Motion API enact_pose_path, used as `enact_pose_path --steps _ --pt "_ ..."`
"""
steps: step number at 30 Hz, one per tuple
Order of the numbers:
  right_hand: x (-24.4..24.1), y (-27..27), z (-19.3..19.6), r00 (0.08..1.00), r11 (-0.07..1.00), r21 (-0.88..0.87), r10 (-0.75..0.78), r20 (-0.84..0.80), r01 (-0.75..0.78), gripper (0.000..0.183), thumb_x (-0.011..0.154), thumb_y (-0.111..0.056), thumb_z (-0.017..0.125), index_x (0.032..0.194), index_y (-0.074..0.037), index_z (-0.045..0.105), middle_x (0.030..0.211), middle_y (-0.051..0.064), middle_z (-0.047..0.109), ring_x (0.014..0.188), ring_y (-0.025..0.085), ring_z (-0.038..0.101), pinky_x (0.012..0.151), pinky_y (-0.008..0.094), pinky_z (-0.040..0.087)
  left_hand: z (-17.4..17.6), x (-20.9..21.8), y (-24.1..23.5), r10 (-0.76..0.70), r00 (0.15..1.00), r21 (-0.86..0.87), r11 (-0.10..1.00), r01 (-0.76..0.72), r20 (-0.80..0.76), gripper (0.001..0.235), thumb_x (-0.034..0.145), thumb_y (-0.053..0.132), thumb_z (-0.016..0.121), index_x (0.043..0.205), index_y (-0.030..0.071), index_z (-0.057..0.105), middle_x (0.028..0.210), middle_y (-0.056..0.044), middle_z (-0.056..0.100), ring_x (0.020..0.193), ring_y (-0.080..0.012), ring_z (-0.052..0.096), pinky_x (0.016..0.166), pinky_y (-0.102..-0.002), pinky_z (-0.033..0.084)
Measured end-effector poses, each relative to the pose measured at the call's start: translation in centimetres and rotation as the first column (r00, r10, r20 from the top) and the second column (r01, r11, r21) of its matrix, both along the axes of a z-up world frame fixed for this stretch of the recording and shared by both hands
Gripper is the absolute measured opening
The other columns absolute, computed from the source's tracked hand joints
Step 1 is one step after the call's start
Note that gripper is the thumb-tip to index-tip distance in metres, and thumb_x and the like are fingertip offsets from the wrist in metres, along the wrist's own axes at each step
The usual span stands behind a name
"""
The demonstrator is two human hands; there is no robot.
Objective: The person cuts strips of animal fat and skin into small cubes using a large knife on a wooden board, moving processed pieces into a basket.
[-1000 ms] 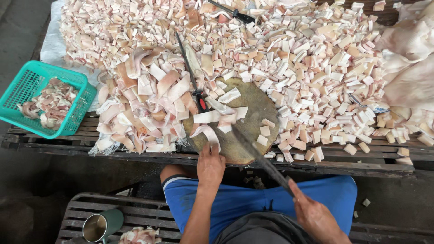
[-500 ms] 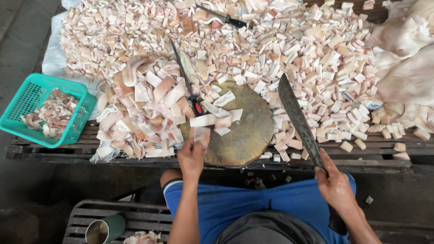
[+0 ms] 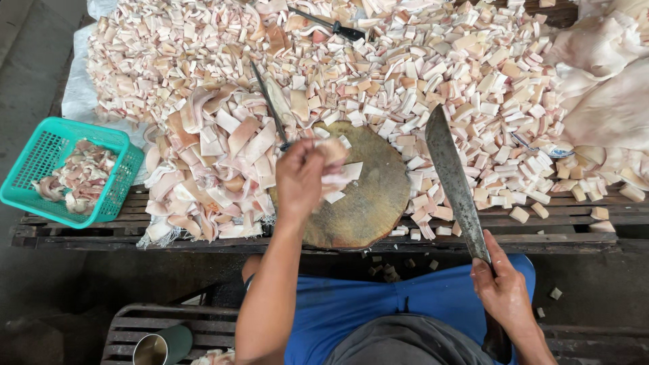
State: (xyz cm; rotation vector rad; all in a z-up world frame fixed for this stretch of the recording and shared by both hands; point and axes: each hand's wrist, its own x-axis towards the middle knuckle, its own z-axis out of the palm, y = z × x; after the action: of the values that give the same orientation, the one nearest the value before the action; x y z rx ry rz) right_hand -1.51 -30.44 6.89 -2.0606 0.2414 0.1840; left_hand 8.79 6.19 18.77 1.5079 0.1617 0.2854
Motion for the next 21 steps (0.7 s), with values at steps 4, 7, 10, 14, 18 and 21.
enact_pose_path --steps 4,7,10,14,18,21 --pt "0.2 0.1 1.2 0.992 0.998 0.058 -0.024 0.127 0.017 0.063 0.096 -0.007 0.059 0.157 -0.005 0.044 0.071 0.007 0.062 0.054 0.010 0.054 0.048 0.028 0.047 3.9 3.1 -0.6 -0.038 0.999 -0.192 0.981 0.038 0.008 0.023 0.104 0.002 0.045 0.109 -0.009 0.064 0.094 -0.016 0.071 0.083 -0.0241 0.079 0.071 -0.031 0.067" --pt "0.1 0.0 2.2 0.985 0.997 0.074 -0.049 0.164 0.037 0.063 0.098 -0.006 0.058 0.159 -0.002 0.042 0.071 0.007 0.062 0.056 0.009 0.054 0.049 0.027 0.048 3.4 2.9 -0.4 -0.019 0.999 -0.184 0.983 0.010 -0.049 0.023 0.105 0.005 0.047 0.111 -0.008 0.064 0.096 -0.017 0.071 0.081 -0.0235 0.077 0.072 -0.030 0.066" --pt "0.2 0.2 2.3 0.980 0.999 0.020 -0.044 0.192 0.041 0.062 0.098 -0.007 0.059 0.158 -0.002 0.044 0.072 0.008 0.064 0.057 0.011 0.056 0.051 0.029 0.049 -1.1 0.1 0.1 0.064 0.961 -0.198 0.973 -0.120 -0.270 0.021 0.101 0.005 0.049 0.112 -0.005 0.065 0.104 -0.013 0.073 0.086 -0.0212 0.078 0.074 -0.029 0.063" --pt "0.7 0.7 1.4 0.990 0.981 -0.191 0.062 0.126 -0.037 0.065 0.095 -0.008 0.061 0.157 -0.010 0.044 0.068 0.012 0.070 0.053 0.017 0.065 0.052 0.035 0.053 -10.8 -5.8 -0.2 0.084 0.920 -0.163 0.974 -0.157 -0.382 0.023 0.102 0.009 0.050 0.106 -0.008 0.066 0.094 -0.015 0.074 0.075 -0.0197 0.076 0.068 -0.030 0.067" --pt "0.2 1.7 0.0 0.988 0.950 -0.272 0.147 -0.038 -0.152 0.067 0.094 -0.009 0.061 0.157 -0.020 0.042 0.069 0.017 0.072 0.053 0.023 0.070 0.052 0.041 0.055 -18.9 -11.1 -1.6 0.109 0.916 -0.243 0.946 -0.215 -0.387 0.021 0.102 0.012 0.056 0.105 -0.005 0.067 0.090 -0.015 0.075 0.074 -0.0188 0.074 0.066 -0.030 0.063" --pt "-1.2 2.8 -1.2 0.973 0.926 -0.309 0.229 0.011 -0.215 0.067 0.092 -0.012 0.062 0.156 -0.023 0.043 0.068 0.021 0.072 0.053 0.032 0.070 0.054 0.046 0.054 -21.8 -13.7 -3.1 0.091 0.883 -0.319 0.912 -0.260 -0.460 0.022 0.100 0.014 0.055 0.105 -0.004 0.067 0.090 -0.015 0.075 0.074 -0.0200 0.076 0.066 -0.032 0.064"
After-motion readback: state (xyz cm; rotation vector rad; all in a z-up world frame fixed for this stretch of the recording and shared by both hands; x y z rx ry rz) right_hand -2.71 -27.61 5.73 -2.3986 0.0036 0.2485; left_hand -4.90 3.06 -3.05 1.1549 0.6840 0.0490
